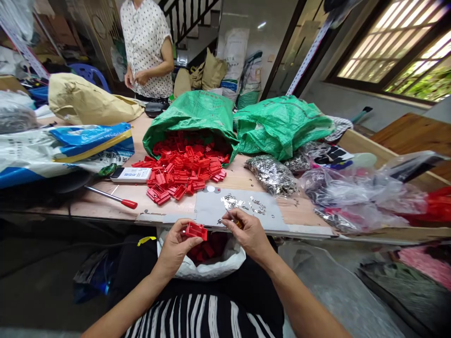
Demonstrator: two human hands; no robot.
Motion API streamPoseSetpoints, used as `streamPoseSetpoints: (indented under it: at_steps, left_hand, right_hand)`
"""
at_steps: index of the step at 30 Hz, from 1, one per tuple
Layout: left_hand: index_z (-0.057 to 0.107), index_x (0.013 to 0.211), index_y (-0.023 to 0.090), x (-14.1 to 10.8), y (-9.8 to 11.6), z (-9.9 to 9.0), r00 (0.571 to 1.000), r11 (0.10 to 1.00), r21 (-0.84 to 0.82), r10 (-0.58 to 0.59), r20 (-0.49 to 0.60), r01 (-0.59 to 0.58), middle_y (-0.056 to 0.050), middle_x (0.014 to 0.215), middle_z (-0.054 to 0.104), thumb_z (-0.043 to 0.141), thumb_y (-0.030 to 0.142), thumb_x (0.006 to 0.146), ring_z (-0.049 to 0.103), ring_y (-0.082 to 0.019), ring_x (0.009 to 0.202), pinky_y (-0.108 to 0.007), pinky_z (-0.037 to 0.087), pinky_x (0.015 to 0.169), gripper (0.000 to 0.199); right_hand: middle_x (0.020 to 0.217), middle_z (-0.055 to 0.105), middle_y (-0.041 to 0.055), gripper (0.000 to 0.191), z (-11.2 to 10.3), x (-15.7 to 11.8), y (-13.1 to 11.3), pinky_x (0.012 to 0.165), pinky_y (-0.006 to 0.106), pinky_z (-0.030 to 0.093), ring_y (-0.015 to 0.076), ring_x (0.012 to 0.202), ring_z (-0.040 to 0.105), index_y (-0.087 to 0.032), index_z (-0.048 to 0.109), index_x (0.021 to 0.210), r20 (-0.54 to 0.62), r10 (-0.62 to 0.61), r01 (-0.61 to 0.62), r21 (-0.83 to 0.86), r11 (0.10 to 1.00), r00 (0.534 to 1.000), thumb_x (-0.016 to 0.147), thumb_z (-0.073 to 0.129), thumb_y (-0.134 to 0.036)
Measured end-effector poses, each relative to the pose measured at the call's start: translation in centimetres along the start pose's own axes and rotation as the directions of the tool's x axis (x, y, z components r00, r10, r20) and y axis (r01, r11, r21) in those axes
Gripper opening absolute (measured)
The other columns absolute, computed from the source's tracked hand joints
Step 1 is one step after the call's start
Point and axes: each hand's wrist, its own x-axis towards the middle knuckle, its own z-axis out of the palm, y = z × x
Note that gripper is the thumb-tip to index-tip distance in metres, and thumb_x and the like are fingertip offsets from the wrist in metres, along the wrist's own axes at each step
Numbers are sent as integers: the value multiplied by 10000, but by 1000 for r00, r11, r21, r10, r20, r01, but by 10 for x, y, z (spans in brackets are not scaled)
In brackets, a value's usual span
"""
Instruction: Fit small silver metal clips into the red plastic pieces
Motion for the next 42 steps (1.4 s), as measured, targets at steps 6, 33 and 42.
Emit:
streamPoseSetpoints:
  at_steps: [6, 33, 42]
  left_hand:
    - [681, 970, 256, -3, 2, 0, 985, 927, 343, 171, -24, -153, -17, 984, 724, 790, 179, 614, 653, -213, 915, -265, 466, 870, 381]
    - [617, 1102, 237, -5, -14, -9, 815, 489, 697, 526, 244, -524, -48, 1104, 707, 669, 239, 777, 662, -218, 1012, -329, 535, 884, 329]
    - [585, 1163, 239, -4, -18, -8, 684, 328, 631, 556, 472, -703, -52, 1100, 708, 599, 89, 801, 613, -220, 1105, -370, 483, 976, 392]
  right_hand:
    - [815, 664, 32, 104, 33, -10, -15, 686, 246, 453, 147, 731, 598, -201, 620, 877, -26, -104, 104, -2, 995, 994, 864, 524, -239]
    - [778, 590, -27, 115, 40, -8, -1, 671, 228, 410, 116, 718, 518, -191, 569, 843, 156, 128, -170, 297, 940, 979, 814, 594, -300]
    - [653, 479, -62, 251, 47, -8, 11, 554, 214, 353, 91, 584, 421, -199, 460, 772, 345, 158, -327, 512, 794, 925, 730, 670, -330]
